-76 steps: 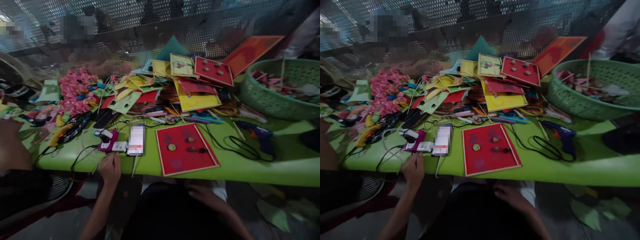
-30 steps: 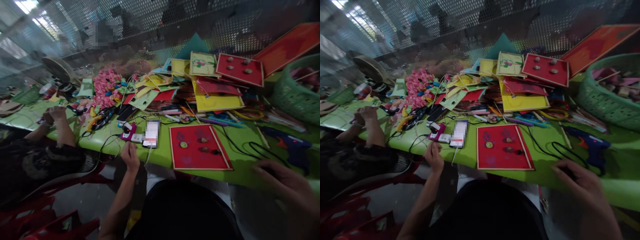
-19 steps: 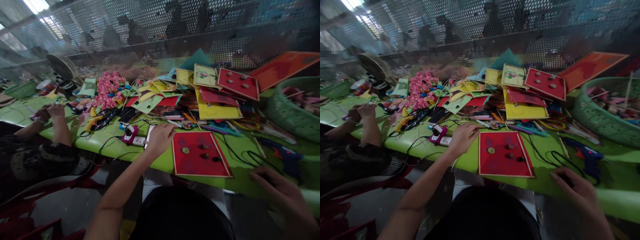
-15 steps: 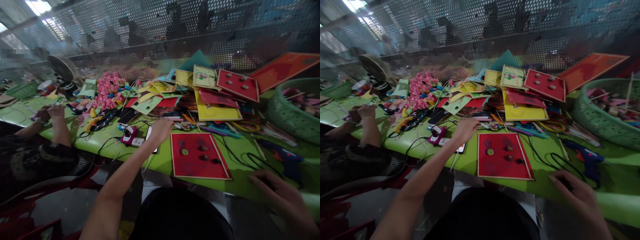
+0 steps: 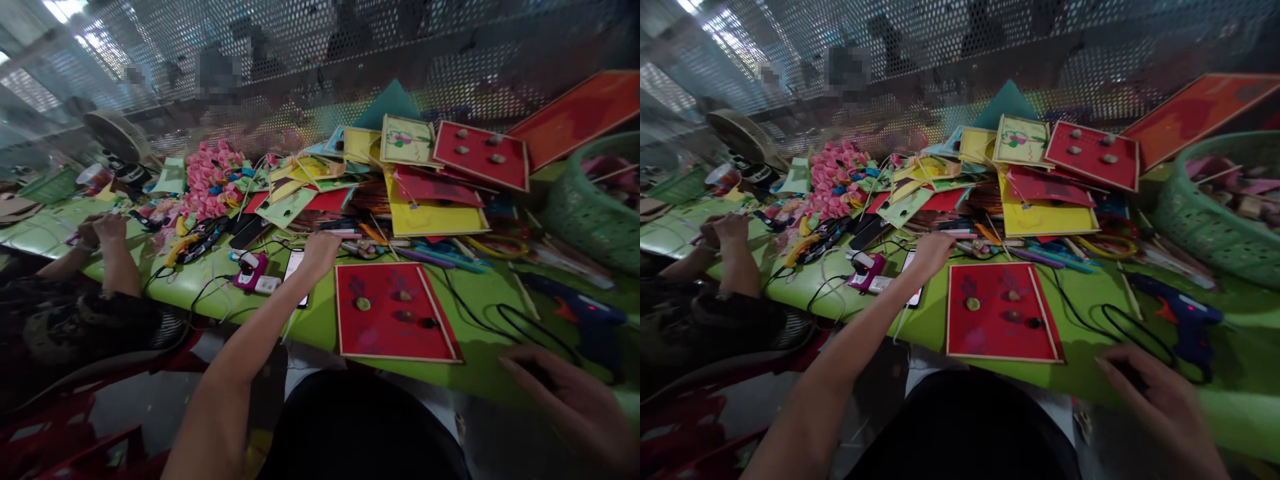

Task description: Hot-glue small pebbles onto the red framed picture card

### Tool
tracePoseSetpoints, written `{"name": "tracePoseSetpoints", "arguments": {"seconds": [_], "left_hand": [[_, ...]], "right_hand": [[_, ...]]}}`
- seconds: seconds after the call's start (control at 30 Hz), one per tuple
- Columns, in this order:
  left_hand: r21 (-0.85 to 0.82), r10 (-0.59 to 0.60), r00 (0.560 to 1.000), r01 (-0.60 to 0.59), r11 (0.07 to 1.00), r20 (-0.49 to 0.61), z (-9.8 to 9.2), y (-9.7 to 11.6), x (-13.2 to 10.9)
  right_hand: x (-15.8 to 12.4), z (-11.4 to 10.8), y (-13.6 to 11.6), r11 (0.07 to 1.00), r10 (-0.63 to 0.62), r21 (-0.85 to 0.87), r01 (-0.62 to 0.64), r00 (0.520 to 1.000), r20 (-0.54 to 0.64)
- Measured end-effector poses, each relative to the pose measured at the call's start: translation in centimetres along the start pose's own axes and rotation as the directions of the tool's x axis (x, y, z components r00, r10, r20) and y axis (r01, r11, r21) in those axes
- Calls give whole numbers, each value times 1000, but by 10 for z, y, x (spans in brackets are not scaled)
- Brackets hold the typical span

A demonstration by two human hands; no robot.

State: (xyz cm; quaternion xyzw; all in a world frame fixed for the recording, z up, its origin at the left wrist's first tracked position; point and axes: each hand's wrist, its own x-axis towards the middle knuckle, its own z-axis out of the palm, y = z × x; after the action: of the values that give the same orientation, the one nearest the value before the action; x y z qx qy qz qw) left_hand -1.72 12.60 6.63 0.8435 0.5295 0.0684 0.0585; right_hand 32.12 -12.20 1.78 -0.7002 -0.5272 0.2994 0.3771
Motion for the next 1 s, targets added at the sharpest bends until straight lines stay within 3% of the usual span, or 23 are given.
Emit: {"name": "tracePoseSetpoints", "arguments": {"seconds": [0.1,0.17,0.2,0.27,0.33,0.4,0.47,0.63,0.73,0.87,1.0], "left_hand": [[-73,-15,999,13,997,-39,-5,0,-3],[-299,-50,996,27,954,-68,-9,4,-9],[-496,-81,994,34,868,-74,-11,8,-15],[-872,-135,990,38,488,-33,-13,19,-28],[-990,-157,986,67,123,48,-12,33,-43],[-988,-174,975,123,-96,138,-8,49,-56],[-959,-175,962,169,-226,211,-3,63,-66],[-900,-148,942,229,-370,301,12,88,-77],[-882,-150,938,229,-412,314,16,97,-82],[-875,-158,938,215,-434,309,19,98,-89],[-899,-164,946,199,-390,280,24,93,-95]], "right_hand": [[3,-3,8,1000,-7,-18,7,1000,17],[5,-5,10,999,-33,-40,34,999,29],[6,-6,10,997,-48,-55,50,998,43],[8,-7,7,994,-59,-90,63,997,42],[9,-5,0,992,-52,-118,50,999,-12],[11,0,-11,990,-84,-119,73,992,-96],[13,8,-29,983,-171,-99,157,972,-158],[27,39,-86,922,-381,-62,382,924,26],[38,60,-109,903,-427,-44,428,904,32],[47,82,-119,898,-433,-60,435,900,45],[49,92,-122,853,-514,-82,515,857,36]]}}
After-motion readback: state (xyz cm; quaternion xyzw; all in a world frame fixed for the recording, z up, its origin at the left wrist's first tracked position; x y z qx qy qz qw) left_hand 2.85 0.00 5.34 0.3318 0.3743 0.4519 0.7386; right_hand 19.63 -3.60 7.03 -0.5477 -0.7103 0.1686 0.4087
